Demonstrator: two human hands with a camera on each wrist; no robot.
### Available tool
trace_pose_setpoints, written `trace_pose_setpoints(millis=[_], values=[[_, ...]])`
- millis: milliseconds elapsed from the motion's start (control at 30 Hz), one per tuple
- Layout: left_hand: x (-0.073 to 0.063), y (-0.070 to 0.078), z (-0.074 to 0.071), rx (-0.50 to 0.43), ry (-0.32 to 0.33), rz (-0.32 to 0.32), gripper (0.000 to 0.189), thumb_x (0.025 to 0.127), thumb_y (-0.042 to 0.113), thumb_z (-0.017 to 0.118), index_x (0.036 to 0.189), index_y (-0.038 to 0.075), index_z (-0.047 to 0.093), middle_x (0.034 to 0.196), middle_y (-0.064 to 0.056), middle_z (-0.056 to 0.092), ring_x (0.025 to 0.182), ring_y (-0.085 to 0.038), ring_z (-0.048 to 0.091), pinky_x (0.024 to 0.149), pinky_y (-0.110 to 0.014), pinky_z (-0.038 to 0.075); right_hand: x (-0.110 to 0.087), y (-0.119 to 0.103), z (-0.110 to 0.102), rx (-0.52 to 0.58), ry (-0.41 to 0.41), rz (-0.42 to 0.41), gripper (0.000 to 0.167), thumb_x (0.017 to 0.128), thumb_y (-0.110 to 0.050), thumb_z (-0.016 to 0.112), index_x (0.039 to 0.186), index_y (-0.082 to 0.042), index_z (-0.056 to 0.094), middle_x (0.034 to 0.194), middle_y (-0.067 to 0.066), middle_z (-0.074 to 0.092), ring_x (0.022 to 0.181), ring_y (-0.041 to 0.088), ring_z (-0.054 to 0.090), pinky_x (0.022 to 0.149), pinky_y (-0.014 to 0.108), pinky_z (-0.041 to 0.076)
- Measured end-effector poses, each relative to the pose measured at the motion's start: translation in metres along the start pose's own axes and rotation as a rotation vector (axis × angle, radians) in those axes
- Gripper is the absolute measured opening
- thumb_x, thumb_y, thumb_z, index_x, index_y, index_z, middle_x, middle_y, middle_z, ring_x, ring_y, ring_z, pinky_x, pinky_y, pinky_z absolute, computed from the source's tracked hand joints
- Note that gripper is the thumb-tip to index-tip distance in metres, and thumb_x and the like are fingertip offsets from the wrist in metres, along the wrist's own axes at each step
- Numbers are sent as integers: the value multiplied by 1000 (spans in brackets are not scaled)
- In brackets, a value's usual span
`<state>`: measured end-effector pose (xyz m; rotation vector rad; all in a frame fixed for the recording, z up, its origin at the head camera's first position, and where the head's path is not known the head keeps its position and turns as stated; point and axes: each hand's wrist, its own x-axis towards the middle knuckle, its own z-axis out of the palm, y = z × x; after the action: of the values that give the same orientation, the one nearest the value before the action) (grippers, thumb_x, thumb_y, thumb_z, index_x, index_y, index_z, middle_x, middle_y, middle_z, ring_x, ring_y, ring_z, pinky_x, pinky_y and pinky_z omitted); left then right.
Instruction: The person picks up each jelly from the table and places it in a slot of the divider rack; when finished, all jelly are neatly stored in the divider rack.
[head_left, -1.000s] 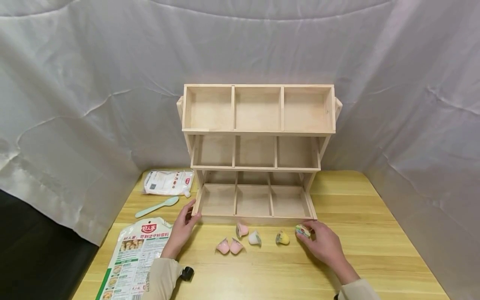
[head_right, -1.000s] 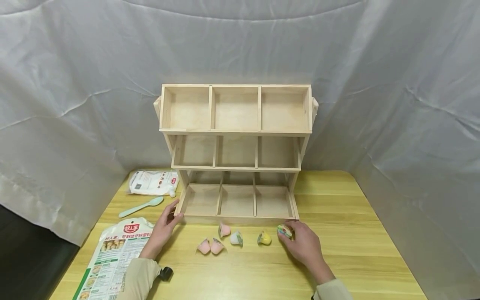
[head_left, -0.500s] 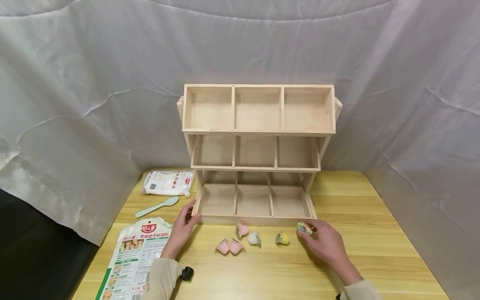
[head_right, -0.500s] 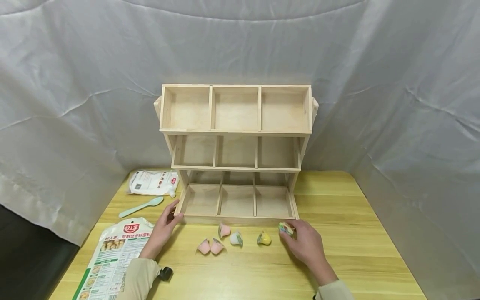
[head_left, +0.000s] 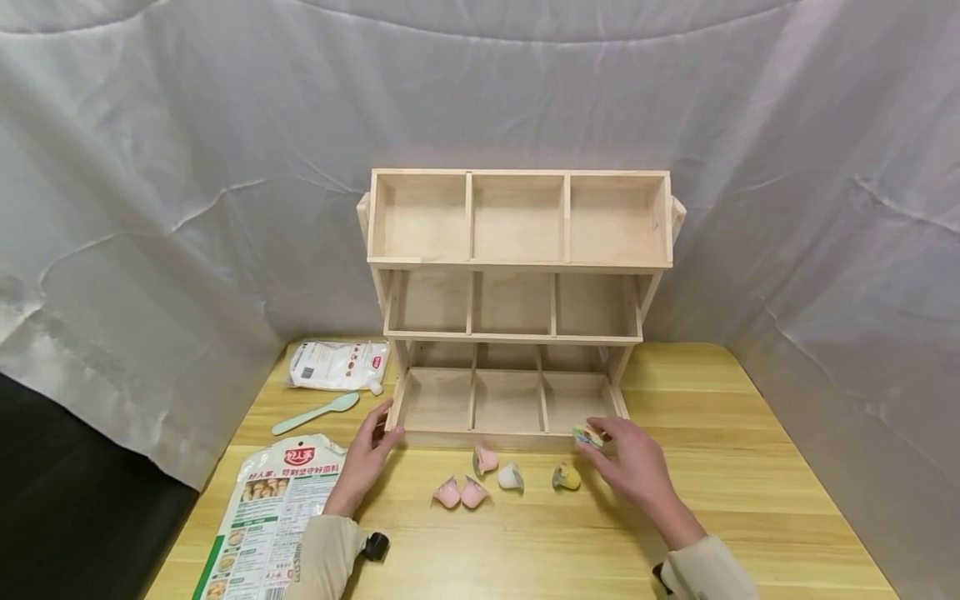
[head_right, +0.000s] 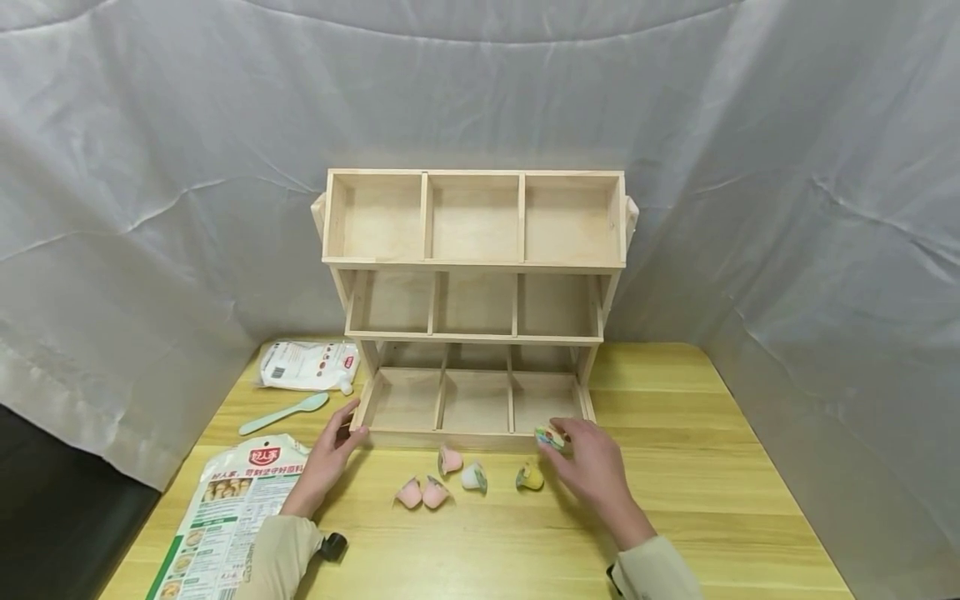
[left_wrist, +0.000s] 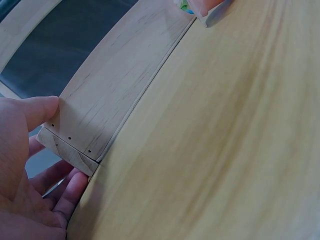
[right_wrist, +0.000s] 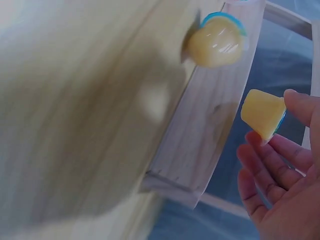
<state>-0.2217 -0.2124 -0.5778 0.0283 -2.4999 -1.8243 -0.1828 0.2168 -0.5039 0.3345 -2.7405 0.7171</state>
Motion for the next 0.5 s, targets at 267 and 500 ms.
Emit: trace_pose_setpoints(millis=[267,500], values=[[1,-2,1,-11,0,-8,62,104,31,64,160,22,40,151,-19,53,130,-32,56,101,-29,46,23,-22,16,29,-6,-51,44,92,-36,79,124,-7,73,114,9,76,99,29,71,84,50,57],[-5,17,-1,-26,-14,-28,62,105,22,62,161,15,37,151,-24,51,131,-35,56,104,-36,45,46,-47,29,62,-33,-62,45,94,-39,77,127,-9,71,115,5,75,97,23,68,79,44,55]])
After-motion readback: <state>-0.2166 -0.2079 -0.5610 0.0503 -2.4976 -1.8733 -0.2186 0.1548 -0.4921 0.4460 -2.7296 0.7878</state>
